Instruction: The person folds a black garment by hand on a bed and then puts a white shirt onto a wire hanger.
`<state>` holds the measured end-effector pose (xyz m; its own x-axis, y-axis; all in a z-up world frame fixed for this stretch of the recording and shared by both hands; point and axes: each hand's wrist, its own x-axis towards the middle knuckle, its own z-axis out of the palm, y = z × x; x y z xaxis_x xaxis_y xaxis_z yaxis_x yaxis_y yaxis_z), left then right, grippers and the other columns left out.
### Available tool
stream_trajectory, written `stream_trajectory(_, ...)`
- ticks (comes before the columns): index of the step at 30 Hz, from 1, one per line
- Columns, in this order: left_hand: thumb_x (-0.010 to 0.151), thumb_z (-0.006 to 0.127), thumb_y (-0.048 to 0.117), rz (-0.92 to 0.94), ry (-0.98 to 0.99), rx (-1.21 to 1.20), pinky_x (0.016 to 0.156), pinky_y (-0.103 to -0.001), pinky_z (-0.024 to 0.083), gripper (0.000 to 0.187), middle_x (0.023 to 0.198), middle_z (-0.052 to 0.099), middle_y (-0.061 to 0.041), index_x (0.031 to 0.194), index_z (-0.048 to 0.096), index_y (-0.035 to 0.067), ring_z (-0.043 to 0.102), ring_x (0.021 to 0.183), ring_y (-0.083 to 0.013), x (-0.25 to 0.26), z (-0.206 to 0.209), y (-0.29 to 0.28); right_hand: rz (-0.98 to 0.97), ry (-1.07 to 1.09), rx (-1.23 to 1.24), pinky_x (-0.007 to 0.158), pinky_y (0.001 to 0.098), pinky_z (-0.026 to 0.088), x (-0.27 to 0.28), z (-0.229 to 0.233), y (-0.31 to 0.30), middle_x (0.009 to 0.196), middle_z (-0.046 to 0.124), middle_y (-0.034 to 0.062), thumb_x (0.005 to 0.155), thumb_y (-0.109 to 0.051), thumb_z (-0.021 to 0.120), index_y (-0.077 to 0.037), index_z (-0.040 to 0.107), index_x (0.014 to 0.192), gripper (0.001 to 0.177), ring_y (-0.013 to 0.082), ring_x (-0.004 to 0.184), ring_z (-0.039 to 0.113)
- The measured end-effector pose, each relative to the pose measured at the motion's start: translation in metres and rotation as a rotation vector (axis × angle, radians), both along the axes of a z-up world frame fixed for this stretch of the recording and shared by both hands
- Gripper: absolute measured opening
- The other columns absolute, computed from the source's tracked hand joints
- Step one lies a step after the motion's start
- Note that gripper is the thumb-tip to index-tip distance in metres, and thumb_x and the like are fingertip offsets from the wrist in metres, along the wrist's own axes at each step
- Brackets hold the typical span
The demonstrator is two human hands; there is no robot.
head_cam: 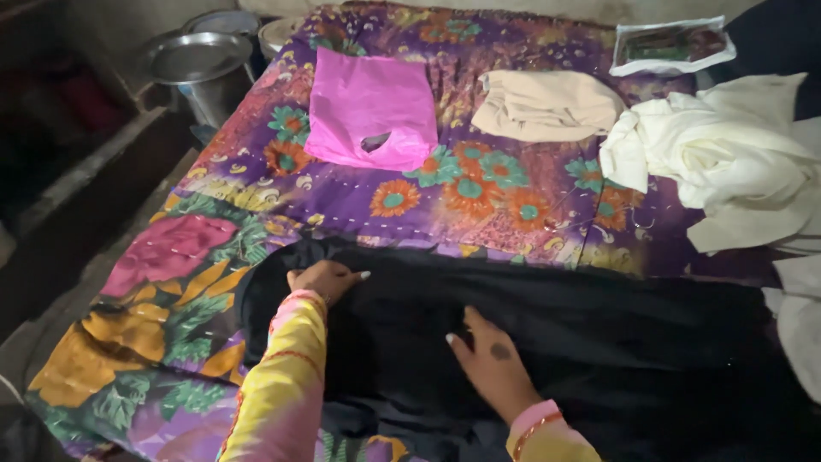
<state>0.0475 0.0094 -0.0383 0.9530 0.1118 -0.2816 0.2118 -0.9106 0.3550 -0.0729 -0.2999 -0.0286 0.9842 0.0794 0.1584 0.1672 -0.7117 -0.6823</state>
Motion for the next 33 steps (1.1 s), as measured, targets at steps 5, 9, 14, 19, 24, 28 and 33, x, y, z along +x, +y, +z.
stream_trajectory(5, 0.086, 0.054, 0.077, 0.010, 0.052, -0.023, 0.119, -0.047, 0.028, 0.058, 0.091, 0.082, -0.004, 0.102, 0.081, 0.029, 0.078, 0.101, -0.0220, -0.001, 0.001, 0.000, -0.285, 0.456, 0.755, 0.091, 0.0345, 0.052, 0.025, -0.032, 0.013, 0.123, 0.071, 0.0105, 0.081, -0.020, 0.081, 0.000, 0.043, 0.141, 0.074, 0.0234, 0.113, 0.068)
stream_trajectory(9, 0.084, 0.059, 0.075, 0.008, -0.059, -0.021, 0.115, -0.054, 0.022, 0.055, 0.096, 0.078, -0.001, 0.103, 0.082, 0.028, 0.068, 0.109, -0.0218, -0.002, -0.003, 0.000, -0.314, 0.629, 0.916, 0.087, 0.0334, 0.048, 0.022, -0.013, 0.013, 0.113, 0.071, 0.0148, 0.089, -0.028, 0.081, 0.013, 0.064, 0.128, 0.059, 0.0242, 0.111, 0.059)
stream_trajectory(14, 0.085, 0.060, 0.073, 0.026, -0.062, -0.041, 0.117, -0.052, 0.023, 0.053, 0.092, 0.079, -0.002, 0.103, 0.082, 0.028, 0.071, 0.105, -0.0200, -0.006, 0.000, -0.002, -0.116, 0.593, 0.950, 0.088, 0.0282, 0.052, 0.003, 0.005, 0.014, 0.107, 0.075, 0.0057, 0.082, -0.016, 0.078, -0.002, 0.073, 0.113, 0.034, 0.0152, 0.099, 0.068)
stream_trajectory(19, 0.087, 0.059, 0.072, 0.046, -0.017, -0.059, 0.119, -0.049, 0.022, 0.053, 0.088, 0.080, -0.004, 0.102, 0.081, 0.026, 0.076, 0.098, -0.0215, -0.009, 0.005, -0.003, 0.084, 0.495, 0.733, 0.083, 0.0285, 0.053, -0.023, 0.005, 0.009, 0.097, 0.073, 0.0068, 0.085, -0.010, 0.082, 0.004, 0.073, 0.105, 0.026, 0.0135, 0.090, 0.067)
stream_trajectory(24, 0.085, 0.062, 0.072, 0.035, -0.099, -0.039, 0.115, -0.051, 0.023, 0.052, 0.088, 0.078, -0.001, 0.099, 0.082, 0.026, 0.070, 0.102, -0.0204, -0.009, 0.004, -0.004, -0.253, 0.692, 0.993, 0.096, 0.0282, 0.044, -0.024, 0.023, 0.007, 0.112, 0.076, -0.0062, 0.086, -0.023, 0.070, -0.016, 0.069, 0.116, 0.031, 0.0062, 0.108, 0.067)
stream_trajectory(28, 0.087, 0.060, 0.073, 0.038, -0.059, -0.032, 0.114, -0.048, 0.027, 0.053, 0.085, 0.079, -0.003, 0.098, 0.082, 0.026, 0.074, 0.097, -0.0193, -0.009, 0.004, -0.004, -0.157, 0.844, 1.262, 0.090, 0.0338, 0.046, -0.014, 0.015, -0.009, 0.098, 0.071, 0.0008, 0.088, -0.032, 0.070, -0.012, 0.067, 0.107, 0.028, 0.0156, 0.097, 0.066)
stream_trajectory(33, 0.083, 0.063, 0.073, 0.059, -0.139, -0.012, 0.111, -0.049, 0.027, 0.052, 0.089, 0.078, 0.000, 0.098, 0.083, 0.027, 0.071, 0.100, -0.0200, -0.007, -0.005, -0.004, -0.186, 0.814, 1.327, 0.086, 0.0309, 0.047, -0.019, -0.005, -0.005, 0.088, 0.062, -0.0044, 0.088, -0.023, 0.074, -0.019, 0.063, 0.099, 0.016, 0.0127, 0.089, 0.061)
